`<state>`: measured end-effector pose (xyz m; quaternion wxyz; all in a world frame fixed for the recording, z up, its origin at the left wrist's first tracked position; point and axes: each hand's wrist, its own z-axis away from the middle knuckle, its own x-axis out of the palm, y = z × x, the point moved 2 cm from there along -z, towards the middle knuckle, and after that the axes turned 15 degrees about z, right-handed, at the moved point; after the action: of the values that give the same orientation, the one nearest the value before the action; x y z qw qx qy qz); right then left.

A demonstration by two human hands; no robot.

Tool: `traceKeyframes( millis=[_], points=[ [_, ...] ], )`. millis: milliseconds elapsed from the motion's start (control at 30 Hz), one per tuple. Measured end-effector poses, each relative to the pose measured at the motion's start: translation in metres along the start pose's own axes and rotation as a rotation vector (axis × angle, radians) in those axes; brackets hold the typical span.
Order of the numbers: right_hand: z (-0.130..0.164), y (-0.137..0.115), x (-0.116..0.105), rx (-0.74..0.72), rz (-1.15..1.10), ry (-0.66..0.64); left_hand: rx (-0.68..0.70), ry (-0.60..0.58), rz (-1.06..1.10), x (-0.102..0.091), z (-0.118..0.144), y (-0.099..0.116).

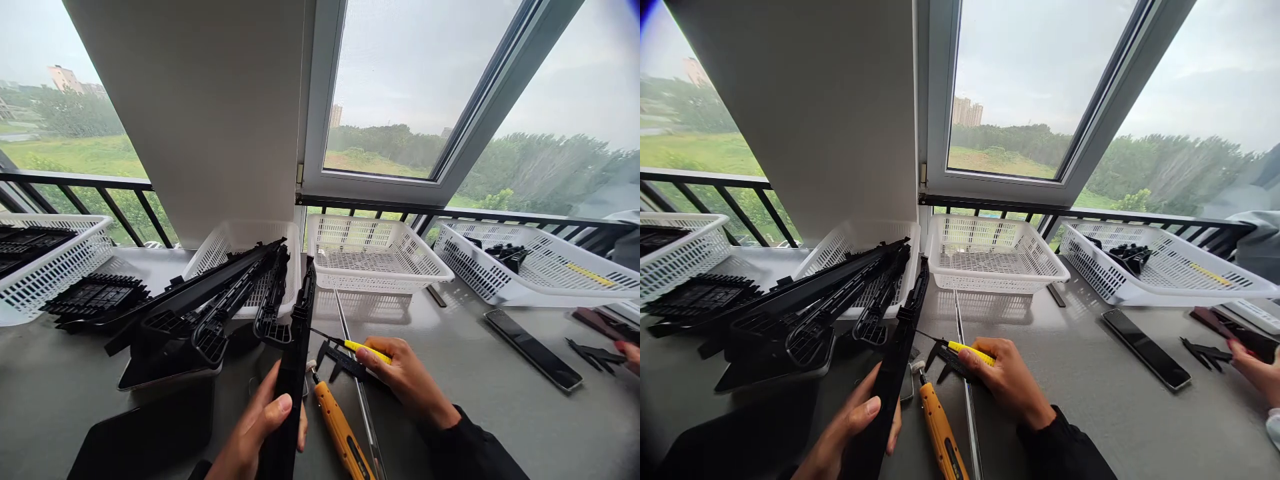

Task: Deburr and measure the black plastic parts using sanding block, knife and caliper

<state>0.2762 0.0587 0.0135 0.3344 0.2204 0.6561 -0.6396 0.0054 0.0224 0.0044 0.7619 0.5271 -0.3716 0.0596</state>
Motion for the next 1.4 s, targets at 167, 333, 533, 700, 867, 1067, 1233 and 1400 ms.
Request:
traceKeyframes(
  millis=[167, 333, 533, 700, 867, 1067, 1233, 1400],
  points=[
    [0.001, 0.0, 0.005, 0.005, 0.024, 0.126, -0.039, -0.049, -0.054, 0.002, 0.003, -0.003],
    [0.003, -0.004, 0.008, -0.047, 0.019, 0.122, -0.024, -0.074, 0.024, -0.003, 0.0, -0.009],
    [0.003, -0.004, 0.003, -0.05, 0.017, 0.138, -0.059, -0.053, 0.069, -0.001, 0.003, -0.01],
    [0.003, -0.003, 0.002, -0.032, 0.049, 0.17, -0.077, -0.021, 0.066, 0.006, 0.006, -0.005],
    [0.001, 0.002, -0.004, 0.032, 0.067, 0.267, -0.128, -0.045, 0.028, 0.013, 0.006, -0.001],
    [0.002, -0.002, -0.001, -0.021, 0.022, 0.155, -0.171, -0.002, -0.006, 0.017, 0.004, 0.002],
    [0.006, -0.015, 0.008, -0.112, -0.021, -0.021, -0.154, -0.017, 0.02, 0.013, 0.001, 0.004],
    [0.003, -0.014, 0.006, -0.064, -0.065, -0.058, -0.143, -0.03, -0.014, 0.012, -0.001, 0.003]
  ],
)
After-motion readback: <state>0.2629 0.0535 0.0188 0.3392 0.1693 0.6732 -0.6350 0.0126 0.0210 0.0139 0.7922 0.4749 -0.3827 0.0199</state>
